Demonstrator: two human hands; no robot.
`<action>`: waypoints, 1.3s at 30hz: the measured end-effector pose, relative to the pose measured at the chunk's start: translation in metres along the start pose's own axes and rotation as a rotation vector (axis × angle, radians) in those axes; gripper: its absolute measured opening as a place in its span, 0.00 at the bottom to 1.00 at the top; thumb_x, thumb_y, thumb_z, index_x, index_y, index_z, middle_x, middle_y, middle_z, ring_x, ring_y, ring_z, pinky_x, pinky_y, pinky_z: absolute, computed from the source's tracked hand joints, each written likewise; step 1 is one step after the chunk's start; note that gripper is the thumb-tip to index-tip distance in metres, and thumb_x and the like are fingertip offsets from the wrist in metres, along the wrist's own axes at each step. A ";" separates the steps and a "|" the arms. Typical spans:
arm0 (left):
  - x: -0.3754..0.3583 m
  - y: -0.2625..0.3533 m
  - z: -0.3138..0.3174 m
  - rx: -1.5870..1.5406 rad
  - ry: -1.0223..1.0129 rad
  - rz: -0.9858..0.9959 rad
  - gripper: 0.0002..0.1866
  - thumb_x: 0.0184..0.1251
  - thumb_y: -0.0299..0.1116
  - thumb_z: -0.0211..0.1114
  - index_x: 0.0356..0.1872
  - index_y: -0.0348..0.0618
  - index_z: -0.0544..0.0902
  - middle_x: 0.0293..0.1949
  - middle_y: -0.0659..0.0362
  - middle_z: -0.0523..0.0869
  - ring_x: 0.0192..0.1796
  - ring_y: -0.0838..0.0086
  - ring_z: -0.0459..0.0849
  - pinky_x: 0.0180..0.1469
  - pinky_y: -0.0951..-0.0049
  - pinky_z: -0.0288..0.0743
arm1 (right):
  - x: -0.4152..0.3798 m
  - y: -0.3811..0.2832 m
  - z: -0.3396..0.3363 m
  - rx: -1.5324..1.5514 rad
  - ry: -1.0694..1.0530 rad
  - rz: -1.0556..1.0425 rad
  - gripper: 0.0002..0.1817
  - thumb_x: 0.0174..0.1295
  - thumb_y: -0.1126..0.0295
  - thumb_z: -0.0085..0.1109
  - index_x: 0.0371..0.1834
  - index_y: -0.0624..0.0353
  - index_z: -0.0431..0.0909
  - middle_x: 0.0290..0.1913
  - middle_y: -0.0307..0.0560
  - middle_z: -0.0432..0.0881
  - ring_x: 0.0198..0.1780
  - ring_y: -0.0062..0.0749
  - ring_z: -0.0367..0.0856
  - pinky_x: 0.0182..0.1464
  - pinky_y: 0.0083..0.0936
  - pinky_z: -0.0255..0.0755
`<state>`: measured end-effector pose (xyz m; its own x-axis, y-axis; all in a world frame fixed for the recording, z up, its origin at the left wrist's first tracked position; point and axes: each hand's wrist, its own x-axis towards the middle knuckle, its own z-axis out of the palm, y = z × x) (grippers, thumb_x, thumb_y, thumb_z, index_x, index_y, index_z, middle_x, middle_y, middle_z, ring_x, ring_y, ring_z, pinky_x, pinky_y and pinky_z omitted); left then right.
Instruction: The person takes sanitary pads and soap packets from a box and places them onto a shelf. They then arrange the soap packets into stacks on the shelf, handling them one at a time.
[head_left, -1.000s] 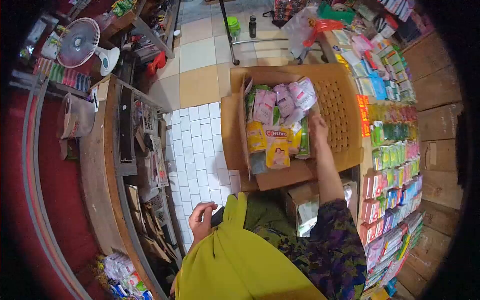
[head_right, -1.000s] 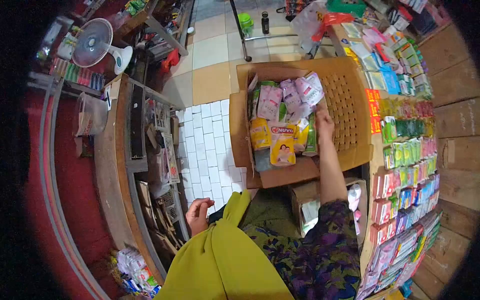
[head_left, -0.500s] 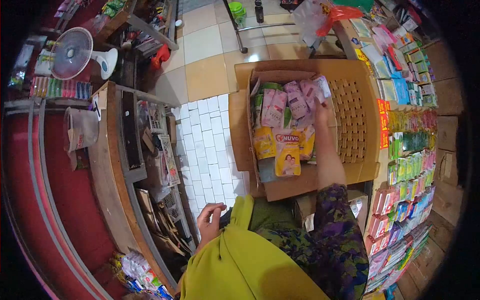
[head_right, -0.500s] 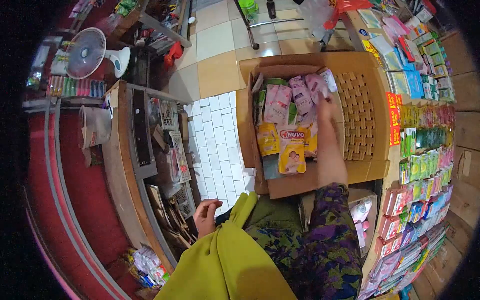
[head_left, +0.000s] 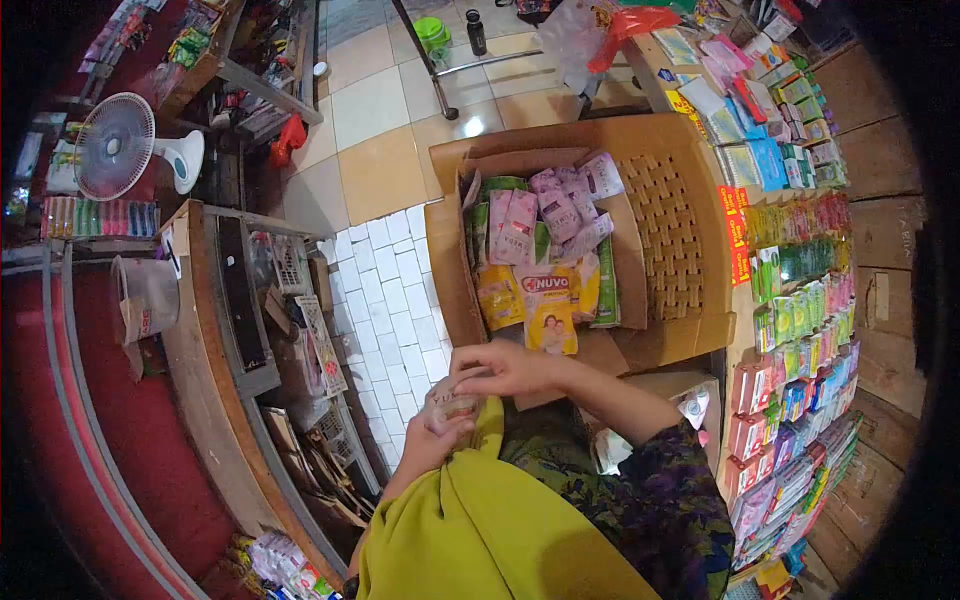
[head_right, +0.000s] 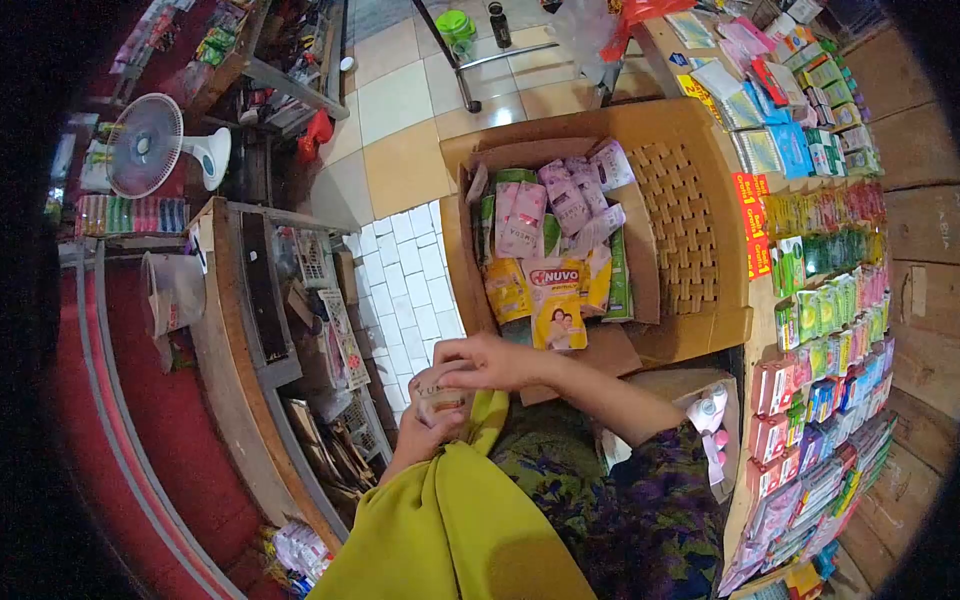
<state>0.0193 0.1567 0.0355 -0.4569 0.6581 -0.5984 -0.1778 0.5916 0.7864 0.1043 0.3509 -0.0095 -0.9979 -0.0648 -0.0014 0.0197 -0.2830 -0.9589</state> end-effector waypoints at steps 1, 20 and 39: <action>-0.001 -0.009 -0.003 -0.053 -0.081 -0.148 0.27 0.54 0.32 0.70 0.55 0.34 0.73 0.50 0.55 0.80 0.51 0.71 0.78 0.54 0.72 0.70 | 0.002 0.000 -0.008 0.011 0.033 -0.021 0.11 0.63 0.66 0.55 0.45 0.59 0.74 0.39 0.39 0.78 0.45 0.21 0.75 0.49 0.23 0.70; -0.041 -0.031 -0.015 -0.239 0.372 -0.268 0.17 0.57 0.31 0.69 0.45 0.33 0.78 0.40 0.55 0.84 0.38 0.76 0.82 0.39 0.75 0.76 | -0.083 0.087 -0.328 -1.226 1.344 0.713 0.14 0.56 0.63 0.56 0.46 0.50 0.77 0.40 0.55 0.82 0.44 0.54 0.80 0.45 0.44 0.73; -0.091 -0.070 -0.034 -0.549 0.400 -0.045 0.12 0.60 0.30 0.65 0.44 0.37 0.81 0.37 0.61 0.84 0.35 0.80 0.79 0.38 0.77 0.74 | -0.030 0.000 -0.166 -0.359 1.252 -0.430 0.08 0.62 0.69 0.58 0.41 0.58 0.72 0.35 0.32 0.74 0.36 0.16 0.69 0.35 0.16 0.65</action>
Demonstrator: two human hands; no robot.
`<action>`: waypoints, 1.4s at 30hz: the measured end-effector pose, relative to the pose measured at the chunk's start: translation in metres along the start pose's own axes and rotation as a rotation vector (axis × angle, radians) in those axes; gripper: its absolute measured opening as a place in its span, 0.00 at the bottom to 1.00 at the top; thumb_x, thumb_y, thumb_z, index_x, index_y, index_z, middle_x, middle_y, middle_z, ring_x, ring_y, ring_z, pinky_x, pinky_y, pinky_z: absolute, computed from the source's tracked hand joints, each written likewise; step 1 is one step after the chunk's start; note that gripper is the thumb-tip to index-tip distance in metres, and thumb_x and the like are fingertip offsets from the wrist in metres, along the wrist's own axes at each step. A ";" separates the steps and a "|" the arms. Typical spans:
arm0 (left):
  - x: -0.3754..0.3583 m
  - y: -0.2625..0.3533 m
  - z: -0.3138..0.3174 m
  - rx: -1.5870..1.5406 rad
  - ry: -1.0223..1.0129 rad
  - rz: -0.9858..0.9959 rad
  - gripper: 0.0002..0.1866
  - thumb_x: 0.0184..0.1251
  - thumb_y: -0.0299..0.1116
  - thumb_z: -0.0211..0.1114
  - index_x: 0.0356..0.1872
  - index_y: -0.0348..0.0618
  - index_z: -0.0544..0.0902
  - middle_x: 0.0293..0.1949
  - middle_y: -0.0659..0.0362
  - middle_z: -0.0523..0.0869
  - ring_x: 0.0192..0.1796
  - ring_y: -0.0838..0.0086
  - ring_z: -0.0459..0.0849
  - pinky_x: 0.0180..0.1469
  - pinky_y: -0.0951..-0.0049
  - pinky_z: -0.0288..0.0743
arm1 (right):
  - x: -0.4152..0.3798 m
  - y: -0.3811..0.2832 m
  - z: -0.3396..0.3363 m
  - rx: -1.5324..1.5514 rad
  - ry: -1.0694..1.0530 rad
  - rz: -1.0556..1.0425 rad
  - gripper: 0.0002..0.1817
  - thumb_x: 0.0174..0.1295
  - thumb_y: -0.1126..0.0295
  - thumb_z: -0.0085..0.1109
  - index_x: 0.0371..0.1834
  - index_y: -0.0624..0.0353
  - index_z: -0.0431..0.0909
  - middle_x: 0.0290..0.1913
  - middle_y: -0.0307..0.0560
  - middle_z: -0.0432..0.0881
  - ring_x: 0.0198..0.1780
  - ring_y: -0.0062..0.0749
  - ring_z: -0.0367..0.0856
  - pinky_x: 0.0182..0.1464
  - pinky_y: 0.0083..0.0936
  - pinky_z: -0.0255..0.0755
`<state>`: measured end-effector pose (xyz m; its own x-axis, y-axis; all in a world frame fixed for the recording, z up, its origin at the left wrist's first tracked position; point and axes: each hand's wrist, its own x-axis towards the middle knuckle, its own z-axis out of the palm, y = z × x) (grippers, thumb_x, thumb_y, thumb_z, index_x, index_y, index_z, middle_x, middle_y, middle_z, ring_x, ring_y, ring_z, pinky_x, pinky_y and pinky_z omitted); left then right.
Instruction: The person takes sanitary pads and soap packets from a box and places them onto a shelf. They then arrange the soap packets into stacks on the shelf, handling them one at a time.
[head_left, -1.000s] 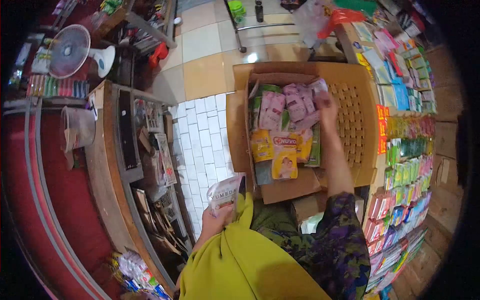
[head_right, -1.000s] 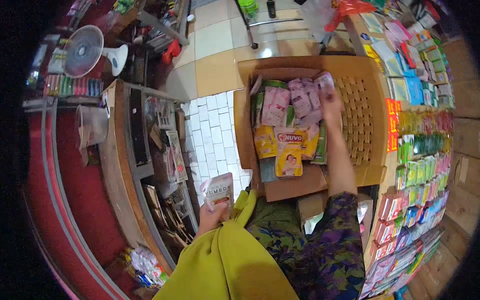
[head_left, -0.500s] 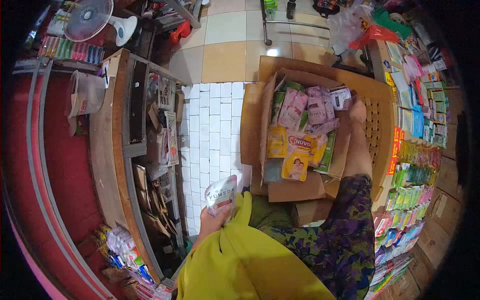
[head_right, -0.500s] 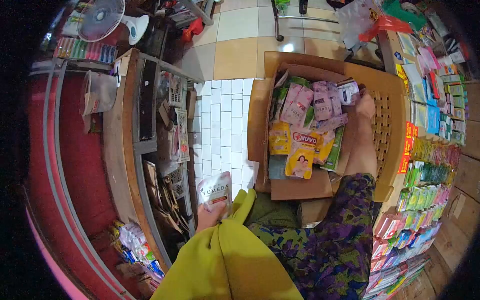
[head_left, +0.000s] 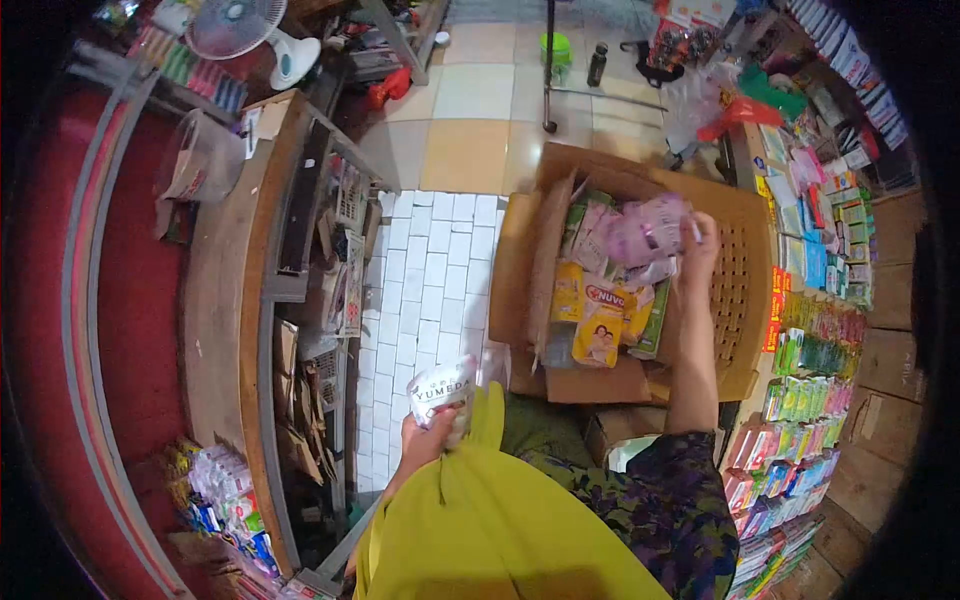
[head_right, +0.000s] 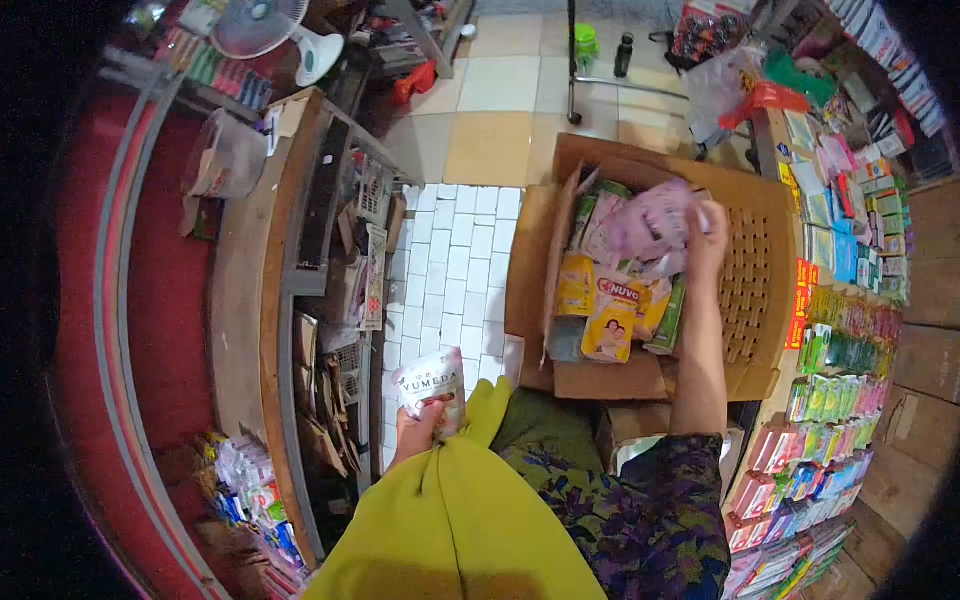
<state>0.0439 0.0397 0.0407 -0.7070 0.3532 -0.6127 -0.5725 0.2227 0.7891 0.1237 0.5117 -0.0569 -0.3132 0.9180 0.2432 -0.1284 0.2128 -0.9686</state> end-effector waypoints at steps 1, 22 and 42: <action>-0.004 -0.001 -0.008 -0.014 -0.010 0.023 0.12 0.60 0.30 0.65 0.44 0.38 0.81 0.38 0.61 0.84 0.36 0.80 0.79 0.40 0.77 0.74 | -0.020 -0.061 0.030 -0.101 -0.104 0.231 0.08 0.61 0.67 0.59 0.40 0.57 0.74 0.35 0.33 0.74 0.36 0.16 0.70 0.36 0.15 0.65; -0.216 -0.171 -0.284 -0.707 0.480 0.342 0.15 0.65 0.39 0.62 0.45 0.39 0.80 0.39 0.62 0.84 0.38 0.80 0.80 0.41 0.79 0.73 | -0.561 -0.250 0.348 0.382 -1.864 0.489 0.15 0.61 0.72 0.58 0.50 0.61 0.74 0.39 0.38 0.81 0.39 0.16 0.77 0.42 0.17 0.70; -0.310 -0.224 -0.397 -0.930 1.066 0.515 0.13 0.63 0.35 0.64 0.44 0.38 0.81 0.38 0.62 0.84 0.36 0.81 0.81 0.39 0.79 0.74 | -0.712 -0.324 0.495 0.246 -2.290 -0.057 0.09 0.61 0.67 0.60 0.38 0.63 0.79 0.32 0.36 0.80 0.31 0.16 0.77 0.30 0.17 0.74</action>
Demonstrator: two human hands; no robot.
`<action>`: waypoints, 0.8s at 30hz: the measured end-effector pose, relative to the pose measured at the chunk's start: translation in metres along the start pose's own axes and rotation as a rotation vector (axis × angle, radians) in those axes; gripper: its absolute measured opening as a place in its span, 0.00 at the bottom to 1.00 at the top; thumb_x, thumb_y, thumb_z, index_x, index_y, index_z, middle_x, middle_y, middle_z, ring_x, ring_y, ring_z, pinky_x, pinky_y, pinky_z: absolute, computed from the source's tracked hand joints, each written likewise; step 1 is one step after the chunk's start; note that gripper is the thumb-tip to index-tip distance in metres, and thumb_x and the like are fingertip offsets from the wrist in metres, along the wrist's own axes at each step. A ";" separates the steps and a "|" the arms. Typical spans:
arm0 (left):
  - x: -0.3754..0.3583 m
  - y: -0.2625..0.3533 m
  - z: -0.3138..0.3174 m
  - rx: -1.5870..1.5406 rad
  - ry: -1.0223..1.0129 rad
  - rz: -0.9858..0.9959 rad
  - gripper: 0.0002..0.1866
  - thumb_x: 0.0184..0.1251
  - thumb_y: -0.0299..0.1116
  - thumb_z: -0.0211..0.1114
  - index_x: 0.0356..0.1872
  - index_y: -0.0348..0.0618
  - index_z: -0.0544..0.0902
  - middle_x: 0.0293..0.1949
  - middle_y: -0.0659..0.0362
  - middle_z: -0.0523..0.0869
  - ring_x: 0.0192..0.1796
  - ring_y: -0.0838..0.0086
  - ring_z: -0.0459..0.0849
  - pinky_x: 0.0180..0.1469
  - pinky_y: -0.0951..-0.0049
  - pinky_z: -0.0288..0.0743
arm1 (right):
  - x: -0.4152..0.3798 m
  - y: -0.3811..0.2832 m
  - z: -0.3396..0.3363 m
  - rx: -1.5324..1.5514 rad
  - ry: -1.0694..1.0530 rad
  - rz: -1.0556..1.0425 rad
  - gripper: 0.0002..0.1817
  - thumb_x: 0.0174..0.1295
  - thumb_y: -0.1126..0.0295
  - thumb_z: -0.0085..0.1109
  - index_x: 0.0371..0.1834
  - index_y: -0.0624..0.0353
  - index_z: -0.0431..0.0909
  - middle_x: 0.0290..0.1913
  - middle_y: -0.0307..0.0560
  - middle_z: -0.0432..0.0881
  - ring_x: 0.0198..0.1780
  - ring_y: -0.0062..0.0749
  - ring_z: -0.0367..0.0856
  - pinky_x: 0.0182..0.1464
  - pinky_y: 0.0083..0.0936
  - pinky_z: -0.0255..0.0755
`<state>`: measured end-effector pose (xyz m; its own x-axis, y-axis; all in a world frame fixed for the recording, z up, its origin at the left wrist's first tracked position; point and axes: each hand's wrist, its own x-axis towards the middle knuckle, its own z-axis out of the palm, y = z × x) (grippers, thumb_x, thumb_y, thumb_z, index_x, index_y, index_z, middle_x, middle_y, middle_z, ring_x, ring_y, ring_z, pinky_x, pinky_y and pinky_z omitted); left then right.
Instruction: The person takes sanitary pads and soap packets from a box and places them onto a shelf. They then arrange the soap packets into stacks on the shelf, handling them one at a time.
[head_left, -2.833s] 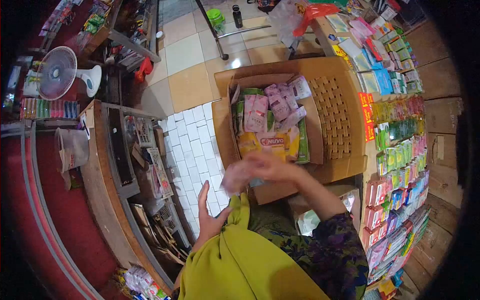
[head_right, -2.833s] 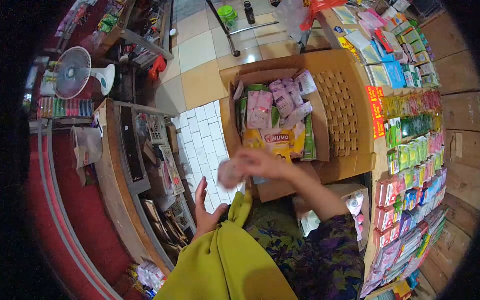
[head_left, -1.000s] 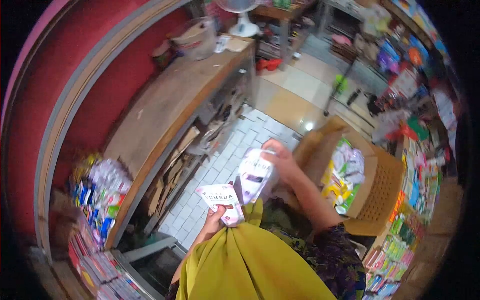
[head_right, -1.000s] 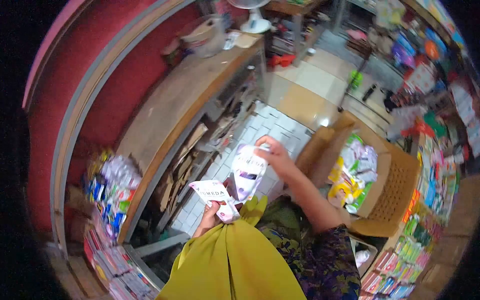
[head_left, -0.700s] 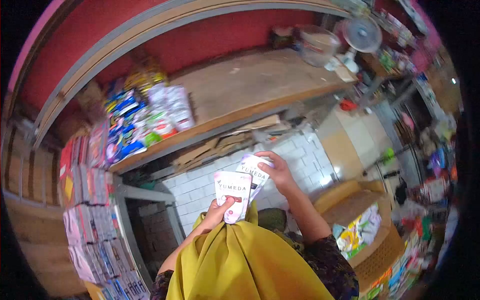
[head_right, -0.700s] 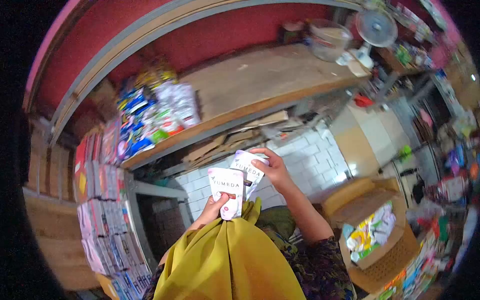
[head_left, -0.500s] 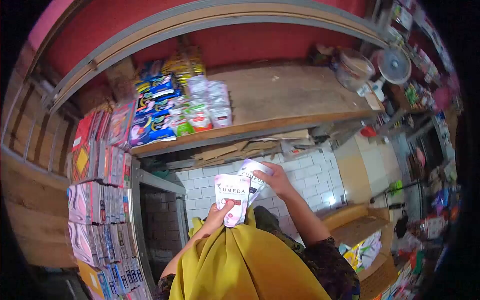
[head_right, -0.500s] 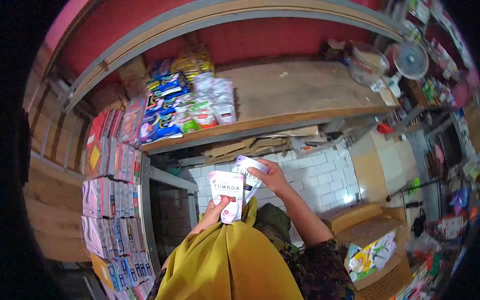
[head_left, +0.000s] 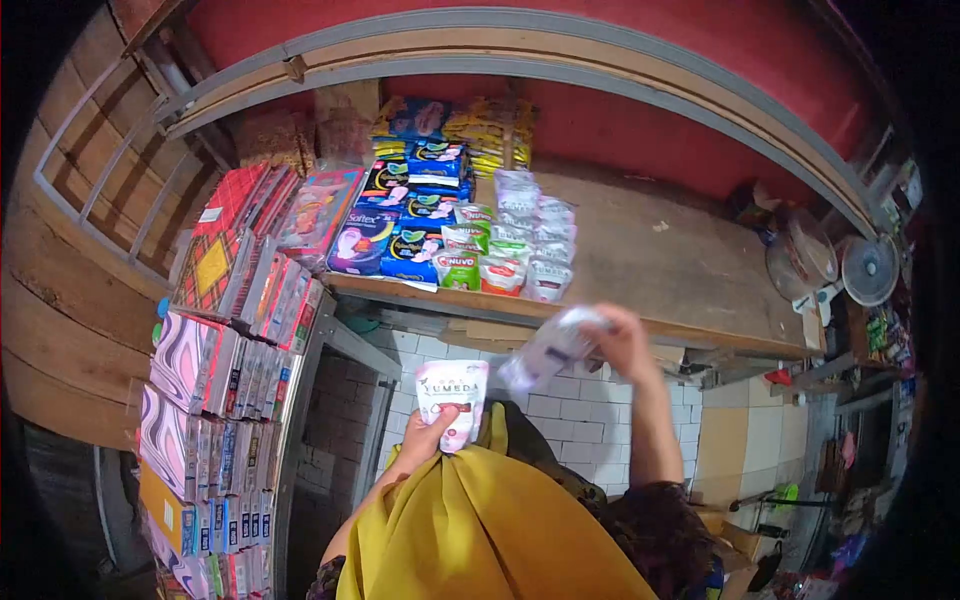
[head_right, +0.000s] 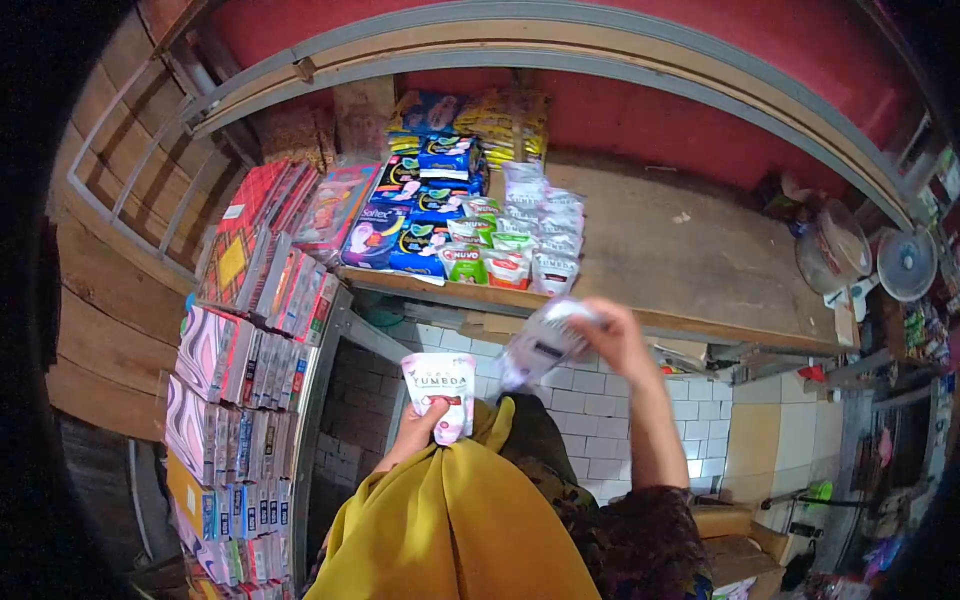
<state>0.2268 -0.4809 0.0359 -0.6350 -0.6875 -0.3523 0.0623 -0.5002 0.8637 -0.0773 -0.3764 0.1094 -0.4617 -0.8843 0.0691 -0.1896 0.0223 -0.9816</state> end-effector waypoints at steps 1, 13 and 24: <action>0.006 0.005 0.000 -0.029 0.042 0.011 0.13 0.63 0.34 0.64 0.44 0.38 0.81 0.38 0.62 0.84 0.36 0.81 0.81 0.38 0.79 0.74 | 0.012 -0.012 -0.015 0.020 0.067 0.023 0.09 0.61 0.68 0.59 0.38 0.63 0.79 0.32 0.36 0.80 0.31 0.16 0.76 0.31 0.17 0.73; 0.081 0.039 0.030 -0.154 0.323 0.121 0.15 0.62 0.40 0.65 0.43 0.39 0.81 0.36 0.63 0.84 0.34 0.81 0.79 0.37 0.80 0.72 | 0.238 -0.037 -0.078 -0.643 0.359 -0.488 0.07 0.62 0.70 0.56 0.39 0.60 0.79 0.30 0.47 0.82 0.31 0.23 0.80 0.35 0.20 0.71; 0.110 0.032 0.058 -0.233 0.529 0.144 0.14 0.62 0.38 0.65 0.43 0.40 0.81 0.36 0.64 0.84 0.34 0.82 0.79 0.37 0.80 0.72 | 0.368 0.017 -0.056 -0.808 0.178 -0.465 0.12 0.62 0.60 0.53 0.42 0.50 0.82 0.37 0.50 0.82 0.37 0.45 0.82 0.39 0.33 0.75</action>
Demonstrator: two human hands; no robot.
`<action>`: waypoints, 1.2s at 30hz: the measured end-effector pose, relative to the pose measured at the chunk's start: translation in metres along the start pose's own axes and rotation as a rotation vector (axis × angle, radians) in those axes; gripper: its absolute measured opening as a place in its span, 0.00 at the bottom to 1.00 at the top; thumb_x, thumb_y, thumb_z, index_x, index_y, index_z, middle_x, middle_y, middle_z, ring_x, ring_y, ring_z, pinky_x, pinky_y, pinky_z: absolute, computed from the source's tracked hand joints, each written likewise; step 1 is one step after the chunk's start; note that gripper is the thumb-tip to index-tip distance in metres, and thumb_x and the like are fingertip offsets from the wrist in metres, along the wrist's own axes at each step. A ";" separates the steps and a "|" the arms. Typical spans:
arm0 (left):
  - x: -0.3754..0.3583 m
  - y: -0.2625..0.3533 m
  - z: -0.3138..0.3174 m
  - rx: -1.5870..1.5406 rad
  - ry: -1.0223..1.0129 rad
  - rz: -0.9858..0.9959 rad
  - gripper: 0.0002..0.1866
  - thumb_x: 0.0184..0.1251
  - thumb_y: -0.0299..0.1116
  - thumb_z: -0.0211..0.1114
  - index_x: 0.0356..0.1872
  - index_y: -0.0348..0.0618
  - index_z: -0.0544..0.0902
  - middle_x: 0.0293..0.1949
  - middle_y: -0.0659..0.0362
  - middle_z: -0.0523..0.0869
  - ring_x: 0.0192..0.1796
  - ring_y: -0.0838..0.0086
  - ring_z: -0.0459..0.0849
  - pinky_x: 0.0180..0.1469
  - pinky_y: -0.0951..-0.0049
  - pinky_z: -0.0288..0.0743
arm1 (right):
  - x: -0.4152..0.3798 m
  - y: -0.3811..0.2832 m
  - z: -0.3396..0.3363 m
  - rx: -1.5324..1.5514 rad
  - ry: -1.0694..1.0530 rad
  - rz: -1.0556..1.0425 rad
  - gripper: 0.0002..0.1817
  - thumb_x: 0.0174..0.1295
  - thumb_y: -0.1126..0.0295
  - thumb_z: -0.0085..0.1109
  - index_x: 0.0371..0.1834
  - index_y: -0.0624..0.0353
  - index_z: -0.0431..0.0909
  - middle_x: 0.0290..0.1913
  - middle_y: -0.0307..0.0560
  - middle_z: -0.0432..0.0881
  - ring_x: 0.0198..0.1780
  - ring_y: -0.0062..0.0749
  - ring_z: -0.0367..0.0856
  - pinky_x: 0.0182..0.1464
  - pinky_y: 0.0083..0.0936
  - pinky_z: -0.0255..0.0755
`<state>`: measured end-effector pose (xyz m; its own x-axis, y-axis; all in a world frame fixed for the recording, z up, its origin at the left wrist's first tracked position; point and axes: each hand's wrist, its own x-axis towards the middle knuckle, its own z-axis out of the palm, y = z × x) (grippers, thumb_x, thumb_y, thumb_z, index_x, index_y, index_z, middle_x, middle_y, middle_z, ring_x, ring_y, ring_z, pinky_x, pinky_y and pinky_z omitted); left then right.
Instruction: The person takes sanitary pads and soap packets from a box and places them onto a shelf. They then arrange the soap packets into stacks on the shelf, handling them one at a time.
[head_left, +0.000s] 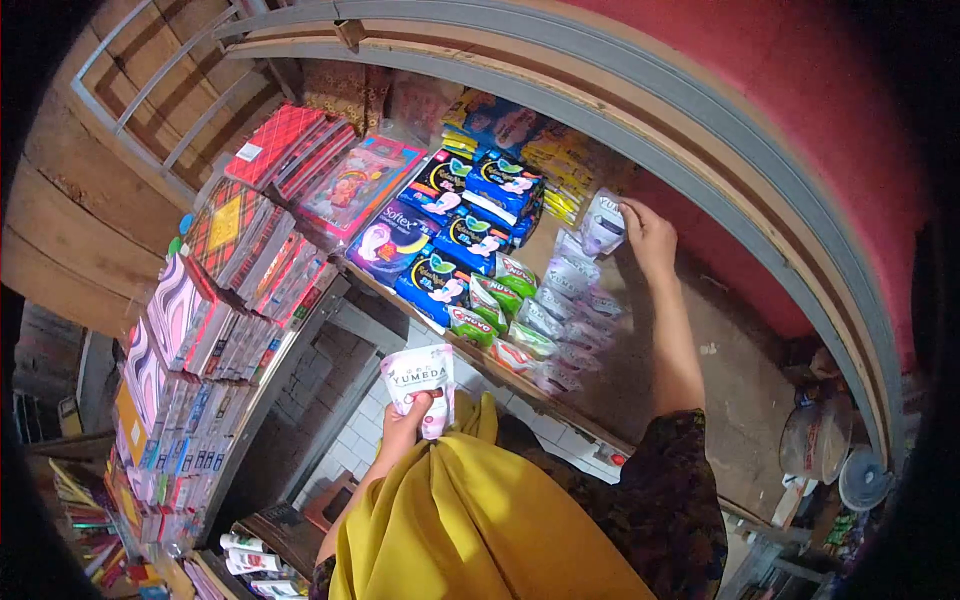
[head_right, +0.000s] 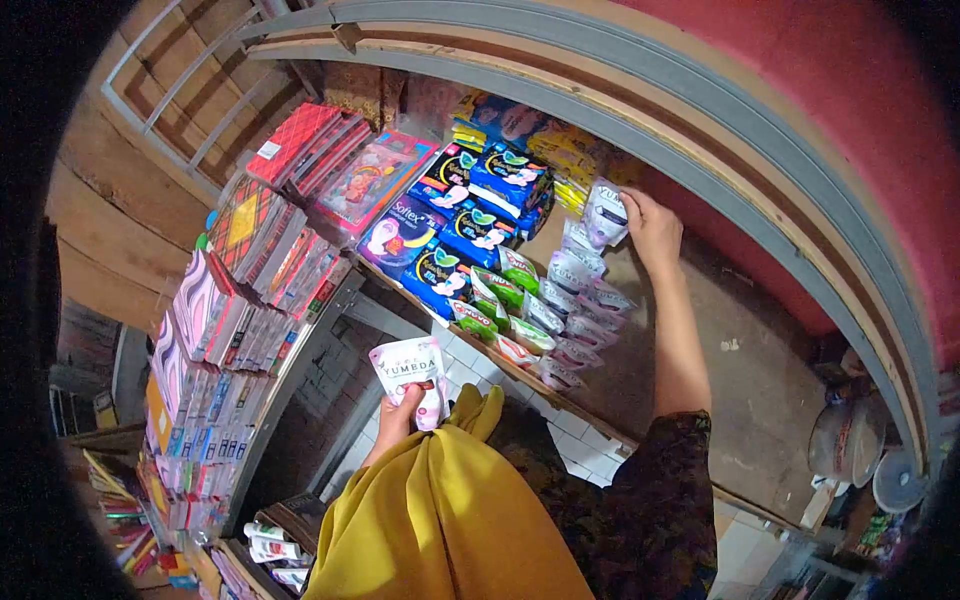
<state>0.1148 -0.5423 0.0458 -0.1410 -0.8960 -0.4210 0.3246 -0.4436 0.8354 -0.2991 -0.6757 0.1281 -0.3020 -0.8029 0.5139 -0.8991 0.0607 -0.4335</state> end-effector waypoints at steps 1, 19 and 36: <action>0.000 0.000 0.003 0.011 0.015 0.003 0.14 0.62 0.38 0.65 0.43 0.40 0.81 0.36 0.64 0.84 0.34 0.83 0.79 0.37 0.80 0.72 | 0.002 0.003 0.004 0.026 -0.015 0.008 0.13 0.62 0.59 0.54 0.43 0.51 0.81 0.37 0.51 0.82 0.38 0.45 0.82 0.39 0.33 0.74; 0.014 -0.013 0.019 -0.028 0.021 0.047 0.10 0.63 0.34 0.64 0.42 0.40 0.82 0.36 0.64 0.84 0.33 0.84 0.78 0.36 0.81 0.72 | 0.003 0.048 0.046 0.071 0.017 0.118 0.14 0.62 0.60 0.53 0.45 0.55 0.79 0.37 0.59 0.80 0.41 0.53 0.80 0.41 0.37 0.73; 0.023 -0.008 0.037 -0.052 -0.033 0.031 0.12 0.62 0.34 0.65 0.43 0.40 0.81 0.36 0.63 0.84 0.33 0.83 0.79 0.36 0.80 0.73 | -0.026 0.055 0.056 0.221 -0.007 -0.198 0.15 0.52 0.61 0.63 0.43 0.54 0.80 0.46 0.49 0.79 0.50 0.47 0.76 0.47 0.35 0.71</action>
<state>0.0745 -0.5601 0.0420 -0.1606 -0.9099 -0.3826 0.3778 -0.4148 0.8278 -0.3225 -0.6848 0.0496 -0.1247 -0.7906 0.5995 -0.8494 -0.2272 -0.4763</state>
